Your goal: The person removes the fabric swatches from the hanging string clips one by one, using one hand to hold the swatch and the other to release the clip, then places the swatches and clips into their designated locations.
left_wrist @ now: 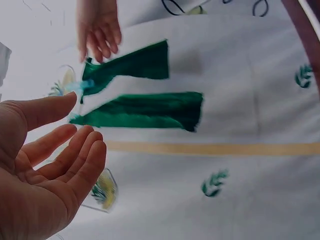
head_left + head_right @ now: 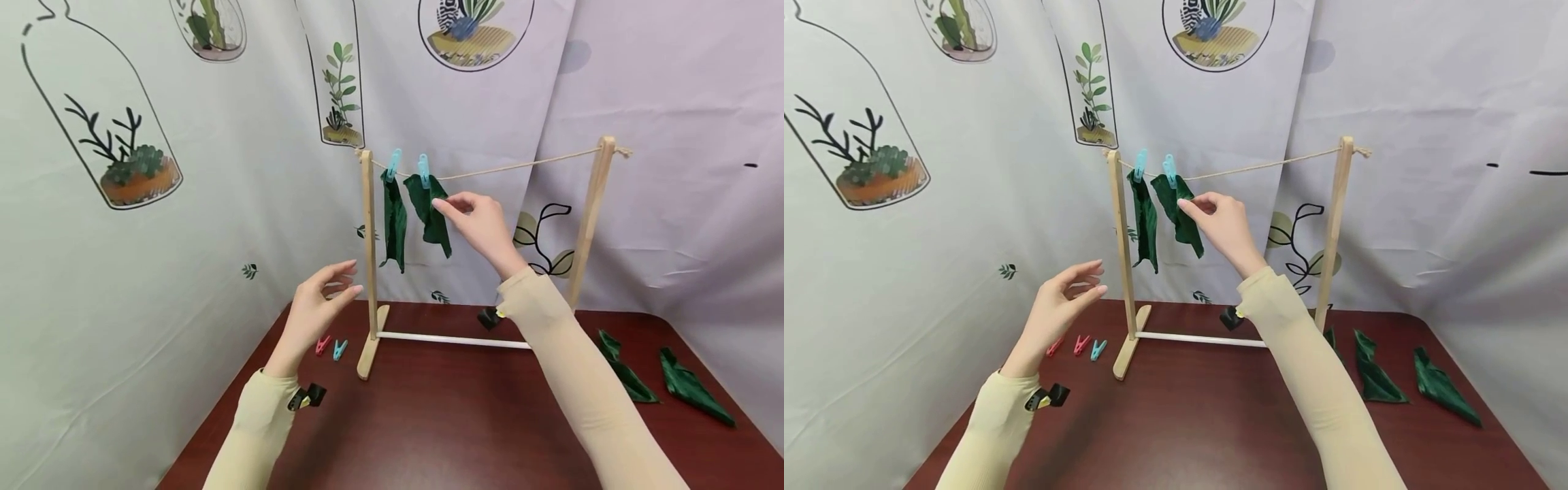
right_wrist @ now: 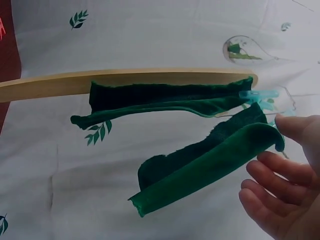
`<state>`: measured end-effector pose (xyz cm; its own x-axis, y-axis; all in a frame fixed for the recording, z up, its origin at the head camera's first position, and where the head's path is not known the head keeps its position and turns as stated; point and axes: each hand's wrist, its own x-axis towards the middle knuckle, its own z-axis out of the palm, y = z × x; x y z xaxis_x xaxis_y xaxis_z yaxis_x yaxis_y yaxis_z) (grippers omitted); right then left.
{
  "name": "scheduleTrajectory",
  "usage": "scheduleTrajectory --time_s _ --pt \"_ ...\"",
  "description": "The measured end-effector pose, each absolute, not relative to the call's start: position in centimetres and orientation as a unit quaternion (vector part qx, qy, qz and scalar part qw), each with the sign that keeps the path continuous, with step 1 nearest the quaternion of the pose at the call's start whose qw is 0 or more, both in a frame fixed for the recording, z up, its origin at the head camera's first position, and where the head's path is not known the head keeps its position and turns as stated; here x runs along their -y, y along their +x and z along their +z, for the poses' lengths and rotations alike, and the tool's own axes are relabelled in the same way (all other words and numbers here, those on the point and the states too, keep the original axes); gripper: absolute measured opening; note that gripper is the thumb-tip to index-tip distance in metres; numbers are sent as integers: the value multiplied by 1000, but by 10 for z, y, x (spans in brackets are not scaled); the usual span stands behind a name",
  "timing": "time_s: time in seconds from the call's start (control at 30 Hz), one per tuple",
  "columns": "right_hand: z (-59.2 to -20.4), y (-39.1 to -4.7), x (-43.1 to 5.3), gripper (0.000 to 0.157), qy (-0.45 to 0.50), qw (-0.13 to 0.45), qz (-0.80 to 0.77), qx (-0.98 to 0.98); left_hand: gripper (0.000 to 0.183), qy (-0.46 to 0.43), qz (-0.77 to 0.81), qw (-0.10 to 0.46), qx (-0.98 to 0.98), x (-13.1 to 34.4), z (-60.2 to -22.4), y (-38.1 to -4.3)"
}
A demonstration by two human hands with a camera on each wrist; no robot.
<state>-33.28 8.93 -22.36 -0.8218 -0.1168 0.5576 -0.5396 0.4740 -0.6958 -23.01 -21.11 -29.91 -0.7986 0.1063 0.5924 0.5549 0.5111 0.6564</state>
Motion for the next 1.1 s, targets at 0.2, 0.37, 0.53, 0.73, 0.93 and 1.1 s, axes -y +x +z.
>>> scheduleTrajectory --time_s 0.2,0.37,0.53,0.73,0.93,1.1 --pt "-220 -338 -88 49 187 224 476 830 45 -246 -448 270 816 193 -271 -235" --pt "-218 -340 -88 36 186 236 476 826 45 -276 -443 282 805 178 -246 -242" --pt "-215 -338 -88 35 189 230 472 830 44 -299 -449 290 791 164 -220 -250" --pt "-210 -335 -90 33 192 233 468 831 41 -326 -460 296 771 144 -185 -255" --pt "-210 -336 -89 31 200 247 460 829 41 -333 -453 303 769 129 -160 -268" --pt "-212 -337 -90 31 201 241 460 830 42 -318 -441 277 792 118 -151 -287"
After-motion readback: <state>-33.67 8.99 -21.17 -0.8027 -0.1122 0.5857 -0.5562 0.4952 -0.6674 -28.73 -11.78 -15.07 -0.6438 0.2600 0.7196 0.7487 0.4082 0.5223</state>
